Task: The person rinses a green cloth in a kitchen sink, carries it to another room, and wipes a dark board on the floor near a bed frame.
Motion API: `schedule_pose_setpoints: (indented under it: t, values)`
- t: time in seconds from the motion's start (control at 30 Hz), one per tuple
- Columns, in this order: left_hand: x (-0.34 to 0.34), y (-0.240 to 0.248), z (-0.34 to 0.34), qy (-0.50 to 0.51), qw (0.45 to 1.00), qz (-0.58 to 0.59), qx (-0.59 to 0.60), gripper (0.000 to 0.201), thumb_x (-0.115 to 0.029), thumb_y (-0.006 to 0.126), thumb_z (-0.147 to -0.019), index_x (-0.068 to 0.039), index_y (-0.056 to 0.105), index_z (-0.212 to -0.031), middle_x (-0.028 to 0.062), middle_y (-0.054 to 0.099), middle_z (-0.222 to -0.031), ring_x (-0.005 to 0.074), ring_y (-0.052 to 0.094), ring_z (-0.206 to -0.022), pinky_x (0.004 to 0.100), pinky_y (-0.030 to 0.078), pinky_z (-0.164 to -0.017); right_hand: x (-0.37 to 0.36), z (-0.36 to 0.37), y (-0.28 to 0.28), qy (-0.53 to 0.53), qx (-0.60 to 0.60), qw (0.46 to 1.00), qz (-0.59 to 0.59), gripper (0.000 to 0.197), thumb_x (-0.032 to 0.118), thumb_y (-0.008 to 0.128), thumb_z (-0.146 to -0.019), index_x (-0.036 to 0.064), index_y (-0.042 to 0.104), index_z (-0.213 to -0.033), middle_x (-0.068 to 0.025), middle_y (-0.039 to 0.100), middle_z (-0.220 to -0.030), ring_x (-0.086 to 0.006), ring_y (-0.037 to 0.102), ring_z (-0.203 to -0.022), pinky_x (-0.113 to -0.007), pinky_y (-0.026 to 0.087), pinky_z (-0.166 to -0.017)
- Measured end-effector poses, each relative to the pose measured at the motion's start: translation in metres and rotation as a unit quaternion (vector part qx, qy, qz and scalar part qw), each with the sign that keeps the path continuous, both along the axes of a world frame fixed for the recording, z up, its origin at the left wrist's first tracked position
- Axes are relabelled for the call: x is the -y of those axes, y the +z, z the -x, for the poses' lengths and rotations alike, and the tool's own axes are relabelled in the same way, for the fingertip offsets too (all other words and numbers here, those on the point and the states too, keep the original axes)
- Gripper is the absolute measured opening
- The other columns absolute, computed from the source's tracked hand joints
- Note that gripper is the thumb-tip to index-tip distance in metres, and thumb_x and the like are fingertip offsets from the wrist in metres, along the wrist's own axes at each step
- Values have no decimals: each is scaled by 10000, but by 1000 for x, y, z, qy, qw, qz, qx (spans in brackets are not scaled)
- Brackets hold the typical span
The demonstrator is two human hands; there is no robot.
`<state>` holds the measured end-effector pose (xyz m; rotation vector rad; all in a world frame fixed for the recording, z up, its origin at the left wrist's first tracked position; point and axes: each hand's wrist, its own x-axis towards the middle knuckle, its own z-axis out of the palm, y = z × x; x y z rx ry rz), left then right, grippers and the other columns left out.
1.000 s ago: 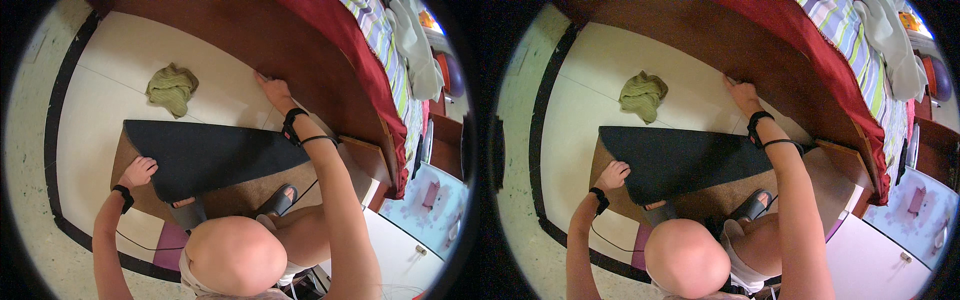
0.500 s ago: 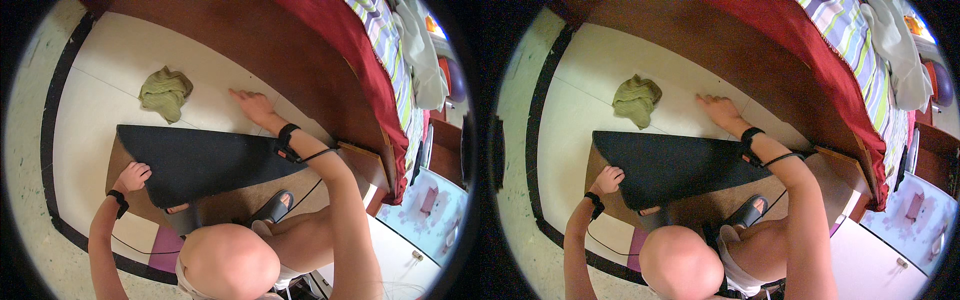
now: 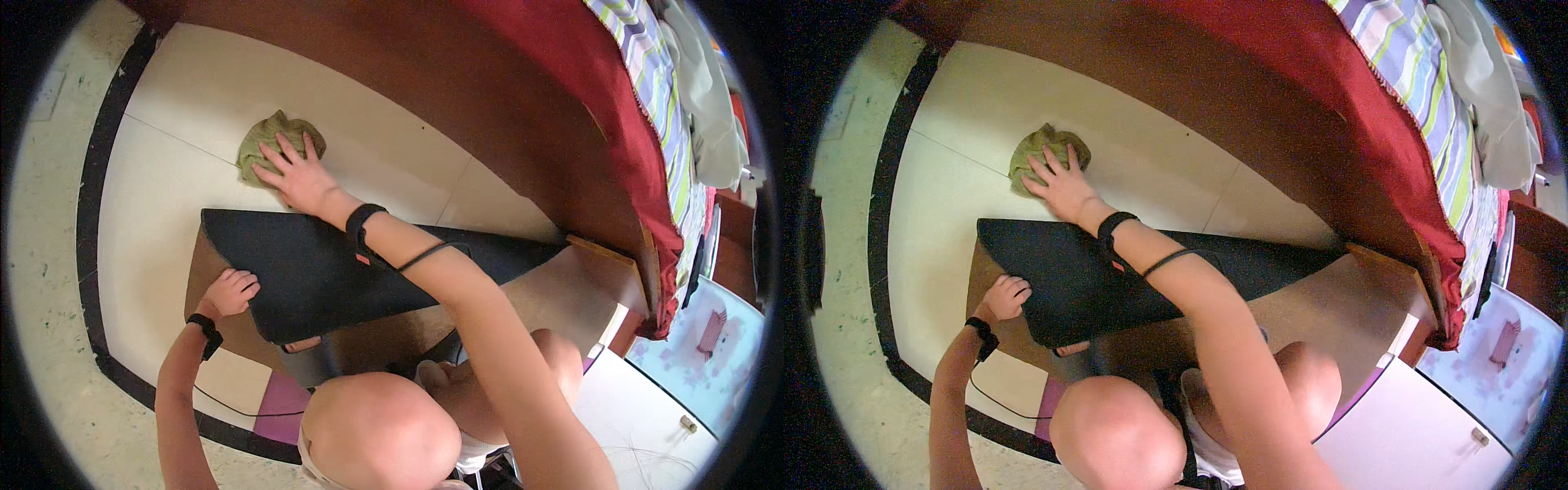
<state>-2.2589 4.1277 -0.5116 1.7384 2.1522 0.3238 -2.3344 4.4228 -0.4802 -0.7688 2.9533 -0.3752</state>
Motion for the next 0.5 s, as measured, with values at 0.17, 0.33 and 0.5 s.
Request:
schedule_pose_setpoints:
  t: [0.17,0.33,0.5]
  values:
    - [2,-5,-2,3,1000,-9,-4,314,-143,564,-624,-103,545,-935,55,526,-1006,215,479,-956,359,365,-829,-12,19,-18,29,-30,999,-14,557,267,553,-764,283,325,-1271,-60,270,-1350,-312,265,-1229,-538,219,-984]
    - [0,-4,-2,1,1000,-22,-3,307,-131,547,-629,-98,541,-934,56,528,-994,216,482,-946,365,370,-818,-39,37,-13,-54,49,997,-32,524,139,464,-825,293,297,-1298,-90,179,-1394,-319,223,-1251,-489,220,-1006]
    - [8,-4,-4,17,1000,-19,-1,342,-123,558,-613,-92,530,-953,65,517,-1012,232,471,-964,377,362,-835,-93,16,4,-68,119,985,-107,586,171,485,-823,242,218,-1340,-139,148,-1393,-355,201,-1250,-499,252,-992]
